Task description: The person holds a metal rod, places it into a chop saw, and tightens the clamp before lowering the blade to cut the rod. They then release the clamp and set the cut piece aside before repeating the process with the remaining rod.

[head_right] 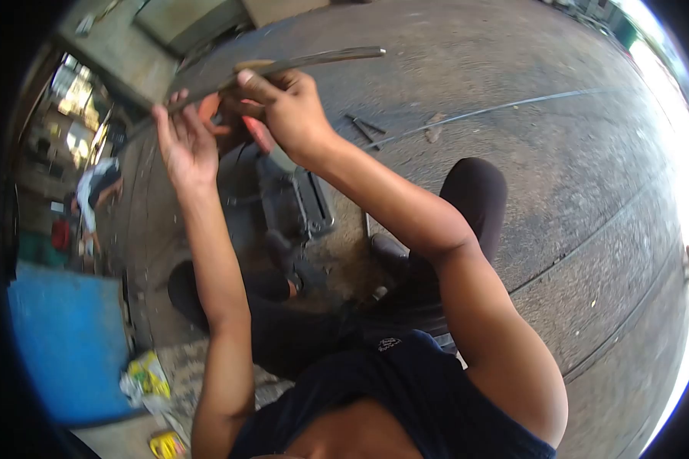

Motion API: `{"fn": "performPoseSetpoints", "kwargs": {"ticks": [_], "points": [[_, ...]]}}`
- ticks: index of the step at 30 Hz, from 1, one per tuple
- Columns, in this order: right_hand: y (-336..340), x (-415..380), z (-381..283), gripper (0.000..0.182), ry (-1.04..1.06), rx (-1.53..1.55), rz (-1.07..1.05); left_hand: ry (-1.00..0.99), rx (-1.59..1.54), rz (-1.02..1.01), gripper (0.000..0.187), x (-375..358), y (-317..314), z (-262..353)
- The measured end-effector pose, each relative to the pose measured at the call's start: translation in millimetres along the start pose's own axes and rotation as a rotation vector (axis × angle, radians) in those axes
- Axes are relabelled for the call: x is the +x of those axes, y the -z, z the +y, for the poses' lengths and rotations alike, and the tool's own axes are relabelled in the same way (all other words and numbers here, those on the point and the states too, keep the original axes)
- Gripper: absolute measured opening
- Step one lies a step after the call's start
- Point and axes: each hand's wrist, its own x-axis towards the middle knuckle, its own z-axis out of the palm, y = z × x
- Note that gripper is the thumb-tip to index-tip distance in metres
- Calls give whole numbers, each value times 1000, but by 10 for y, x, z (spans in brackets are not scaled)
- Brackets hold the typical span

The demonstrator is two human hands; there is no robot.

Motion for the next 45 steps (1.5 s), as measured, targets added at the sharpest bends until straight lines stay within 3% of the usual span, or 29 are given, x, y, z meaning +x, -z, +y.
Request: {"fn": "performPoseSetpoints", "kwargs": {"ticks": [5, 7, 9, 11, 13, 14, 15, 16, 17, 19, 20, 22, 25, 31, 32, 33, 35, 36, 40, 42, 45], "points": [[-221, -120, 359, 27, -266, 408, 98, -209, 234, -12, 38, -102, 100, 296], [-130, -134, 769, 64, -300, 256, 38, -162, 429, -46, 43, -99, 376, 549], [34, -149, 1355, 57, -243, 912, -571, -198, 459, 43, 36, -287, 483, 859], [-644, -457, 890, 30, -612, 671, 189, -219, 482, 106, 29, -469, 617, 1137], [-744, -615, 1066, 32, -841, 662, 124, -213, 601, 205, 25, -600, 824, 1480], [-718, -738, 1204, 29, -921, 627, 7, -209, 710, 211, 37, -680, 974, 1657], [-689, -836, 1346, 27, -995, 587, -106, -222, 721, 225, 37, -751, 1082, 1761], [-722, -896, 1409, 25, -1053, 383, -180, -223, 808, 226, 36, -815, 1157, 1846], [-718, -944, 1490, 23, -1008, 239, -251, -221, 892, 228, 35, -855, 1240, 1930], [-751, -1062, 1620, 21, -725, -135, -223, -237, 915, 297, 29, -949, 1315, 1880], [-719, -1083, 1790, 21, -735, -138, -241, -210, 978, 348, 27, -977, 1460, 1877], [-558, -1146, 2240, 31, 113, -801, -328, -163, 1022, 438, 27, -1000, 1706, 1829], [-417, -1120, 2826, 41, -89, -823, -380, -74, 934, 455, 24, -918, 2120, 1711], [-424, -921, 3562, 28, -339, -992, -472, -5, 940, 543, 27, -736, 2797, 1731], [-393, -908, 3712, 27, -355, -996, -484, 134, 1151, 468, 41, -685, 2917, 1868], [-341, -915, 3869, 26, -375, -999, -492, 130, 1142, 487, 41, -618, 3043, 2009], [-183, -967, 4219, 25, -432, -1051, -510, 747, 1887, 199, 58, -507, 3330, 2249], [-73, -1002, 4401, 24, -406, -1120, -537, 888, 2034, 186, 69, -508, 3458, 2313], [394, -1114, 5146, 27, -499, -1324, -592, 988, 2191, 89, 70, -673, 3816, 2441], [508, -1109, 5471, 30, -570, -1419, -615, 1187, 2165, 79, 70, -629, 3679, 2551], [550, -971, 6074, 27, -627, -1548, -668, 1137, 2122, 114, 66, -659, 3648, 2576]]}}
